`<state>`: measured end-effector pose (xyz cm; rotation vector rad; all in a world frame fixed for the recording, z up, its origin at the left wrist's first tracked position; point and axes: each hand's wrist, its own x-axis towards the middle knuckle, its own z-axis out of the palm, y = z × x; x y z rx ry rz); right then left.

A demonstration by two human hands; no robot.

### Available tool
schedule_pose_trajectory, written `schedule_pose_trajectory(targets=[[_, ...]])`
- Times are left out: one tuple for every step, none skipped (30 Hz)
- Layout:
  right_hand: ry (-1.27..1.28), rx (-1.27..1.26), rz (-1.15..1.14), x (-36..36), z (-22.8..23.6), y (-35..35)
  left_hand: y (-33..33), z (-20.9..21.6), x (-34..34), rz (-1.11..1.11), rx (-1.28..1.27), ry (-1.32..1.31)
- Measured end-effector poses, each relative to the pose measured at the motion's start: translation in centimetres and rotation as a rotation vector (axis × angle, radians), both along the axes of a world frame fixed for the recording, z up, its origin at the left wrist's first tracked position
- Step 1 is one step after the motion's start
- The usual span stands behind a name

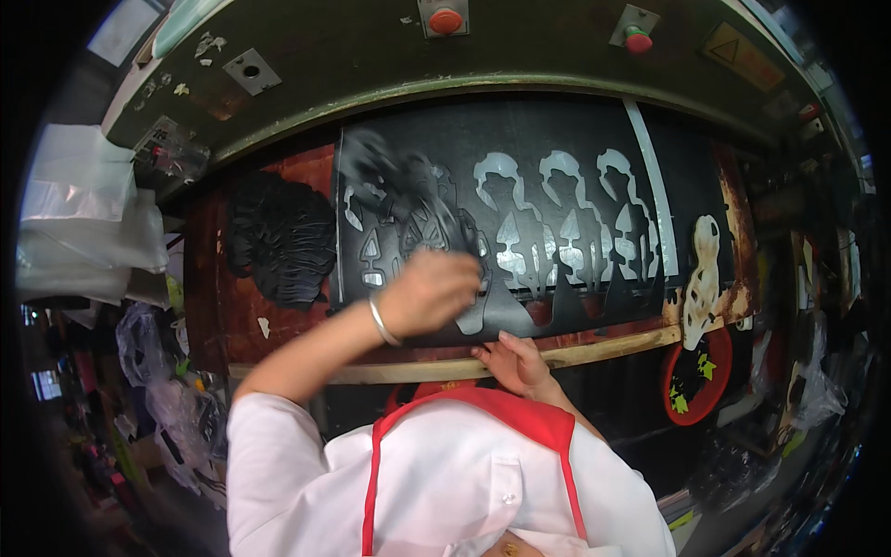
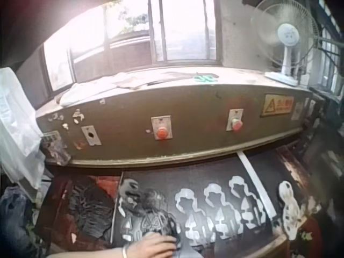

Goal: The person operates a die-cutting machine to cut shapes from black material sheets. They repeatedly place a sheet, align a template, press a button to activate the press, remove cut pieces, and stack them. The person also uses scissors to trim small pieces and places them into a red bowl.

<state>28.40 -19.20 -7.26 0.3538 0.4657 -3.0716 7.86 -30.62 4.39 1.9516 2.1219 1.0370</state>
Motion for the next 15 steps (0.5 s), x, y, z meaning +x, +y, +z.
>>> schedule_pose_trajectory(targets=[[0.120,-0.017,-0.017,-0.4,0.4,-0.4,-0.7,-2.7,2.0,-0.050,-0.047,-0.022],[0.009,0.089,0.037,-0.7,0.9,-0.6,-1.5,-4.7,3.1,-0.033,-0.022,0.023],[-0.036,0.035,0.034,-1.2,1.3,-0.9,-1.5,-6.1,3.6,0.047,0.047,-0.021],[-0.076,-0.024,0.022,-1.4,1.8,-1.2,-0.9,-7.1,4.1,0.072,0.053,-0.145],[-0.117,-0.082,0.019,-1.7,2.1,-1.4,-0.5,-7.2,3.4,0.166,0.075,-0.316],[-0.255,-0.005,-0.004,-1.7,2.3,-1.7,0.0,-6.6,2.5,0.282,0.016,-0.614],[-0.368,0.036,-0.035,-1.8,2.3,-2.0,0.8,-5.6,1.3,0.411,0.142,-0.974],[-0.394,0.052,-0.064,-1.9,2.2,-2.2,1.2,-4.0,-1.8,0.544,0.318,-0.815],[-0.415,0.060,-0.110,-2.0,2.0,-2.4,0.7,-2.0,-4.6,0.712,0.537,-1.116],[-0.486,0.057,-0.161,-2.2,1.7,-2.5,0.0,0.6,-8.6,0.632,0.899,-1.349],[-0.420,0.048,-0.181,-2.1,1.4,-2.6,-1.4,3.5,-12.6,0.614,1.025,-1.392],[-0.389,0.047,-0.202,-2.1,1.1,-2.6,-3.0,6.1,-15.7,0.698,1.114,-1.339],[-0.430,0.041,-0.231,-1.9,0.8,-2.6,-5.0,8.9,-18.6,0.803,1.092,-1.200],[-0.496,0.049,-0.203,-1.8,0.6,-2.4,-6.8,11.6,-21.1,0.789,1.153,-1.079],[-0.459,0.013,-0.211,-1.6,0.5,-2.5,-8.6,14.4,-23.2,0.725,1.207,-1.038]])
